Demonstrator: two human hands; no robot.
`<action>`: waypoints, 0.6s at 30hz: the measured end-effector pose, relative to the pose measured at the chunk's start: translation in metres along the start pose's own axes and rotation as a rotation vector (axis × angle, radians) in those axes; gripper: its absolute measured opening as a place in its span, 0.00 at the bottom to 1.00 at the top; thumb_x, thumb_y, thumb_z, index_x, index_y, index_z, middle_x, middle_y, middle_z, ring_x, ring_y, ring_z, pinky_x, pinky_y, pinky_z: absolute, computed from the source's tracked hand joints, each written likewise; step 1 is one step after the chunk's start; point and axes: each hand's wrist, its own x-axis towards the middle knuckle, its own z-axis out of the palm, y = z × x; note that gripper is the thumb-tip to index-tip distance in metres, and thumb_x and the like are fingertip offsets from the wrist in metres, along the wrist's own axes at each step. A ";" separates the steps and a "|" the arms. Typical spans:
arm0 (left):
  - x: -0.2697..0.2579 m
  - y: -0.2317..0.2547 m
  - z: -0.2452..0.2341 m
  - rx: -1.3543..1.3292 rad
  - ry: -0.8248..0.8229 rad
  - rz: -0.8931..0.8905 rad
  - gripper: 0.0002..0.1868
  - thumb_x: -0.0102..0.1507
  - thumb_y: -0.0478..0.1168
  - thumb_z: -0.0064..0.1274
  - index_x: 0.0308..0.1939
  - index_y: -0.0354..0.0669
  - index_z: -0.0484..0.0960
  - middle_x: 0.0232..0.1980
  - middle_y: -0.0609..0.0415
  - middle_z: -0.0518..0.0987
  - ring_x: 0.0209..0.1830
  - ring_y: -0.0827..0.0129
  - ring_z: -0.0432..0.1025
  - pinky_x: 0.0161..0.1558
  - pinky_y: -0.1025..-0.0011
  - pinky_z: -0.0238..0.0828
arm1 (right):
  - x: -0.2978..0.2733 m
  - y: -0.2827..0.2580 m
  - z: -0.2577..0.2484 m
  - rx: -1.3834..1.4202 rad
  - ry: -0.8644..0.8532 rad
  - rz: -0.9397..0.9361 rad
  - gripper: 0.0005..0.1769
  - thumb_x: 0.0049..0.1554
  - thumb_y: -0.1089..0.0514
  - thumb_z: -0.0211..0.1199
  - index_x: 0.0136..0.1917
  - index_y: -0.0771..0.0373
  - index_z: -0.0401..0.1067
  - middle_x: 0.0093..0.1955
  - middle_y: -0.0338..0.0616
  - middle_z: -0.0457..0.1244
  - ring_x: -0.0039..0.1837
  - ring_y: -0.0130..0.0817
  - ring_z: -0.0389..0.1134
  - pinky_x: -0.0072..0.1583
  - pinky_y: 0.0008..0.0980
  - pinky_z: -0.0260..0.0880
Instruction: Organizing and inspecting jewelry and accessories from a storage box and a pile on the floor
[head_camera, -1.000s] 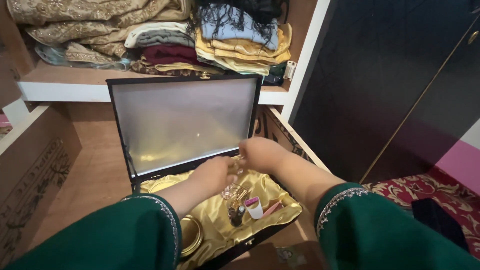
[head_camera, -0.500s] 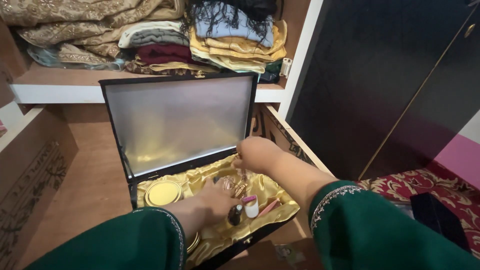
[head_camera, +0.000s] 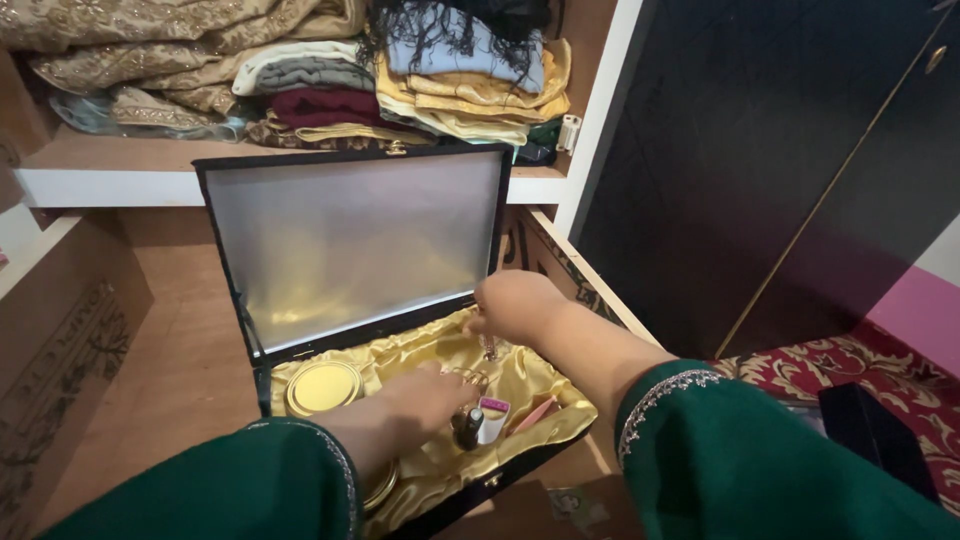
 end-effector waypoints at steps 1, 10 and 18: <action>0.013 -0.011 0.018 -0.071 0.052 0.000 0.17 0.64 0.36 0.48 0.57 0.55 0.71 0.56 0.52 0.74 0.58 0.47 0.67 0.58 0.50 0.69 | 0.000 -0.001 -0.002 0.010 -0.009 0.008 0.21 0.51 0.43 0.61 0.46 0.62 0.77 0.44 0.55 0.69 0.54 0.53 0.71 0.56 0.50 0.72; 0.033 -0.034 -0.040 -0.336 0.210 -0.229 0.11 0.58 0.43 0.60 0.45 0.58 0.85 0.44 0.50 0.83 0.50 0.51 0.77 0.51 0.56 0.76 | 0.029 0.026 0.008 0.001 -0.002 0.015 0.20 0.47 0.43 0.67 0.47 0.57 0.77 0.44 0.50 0.69 0.55 0.49 0.71 0.57 0.47 0.72; 0.015 -0.026 -0.108 -0.446 0.148 -0.349 0.11 0.63 0.51 0.51 0.46 0.63 0.85 0.53 0.55 0.82 0.62 0.58 0.72 0.61 0.59 0.68 | 0.001 0.019 -0.047 -0.035 -0.107 -0.004 0.22 0.51 0.44 0.64 0.52 0.60 0.77 0.49 0.53 0.70 0.59 0.51 0.70 0.60 0.48 0.71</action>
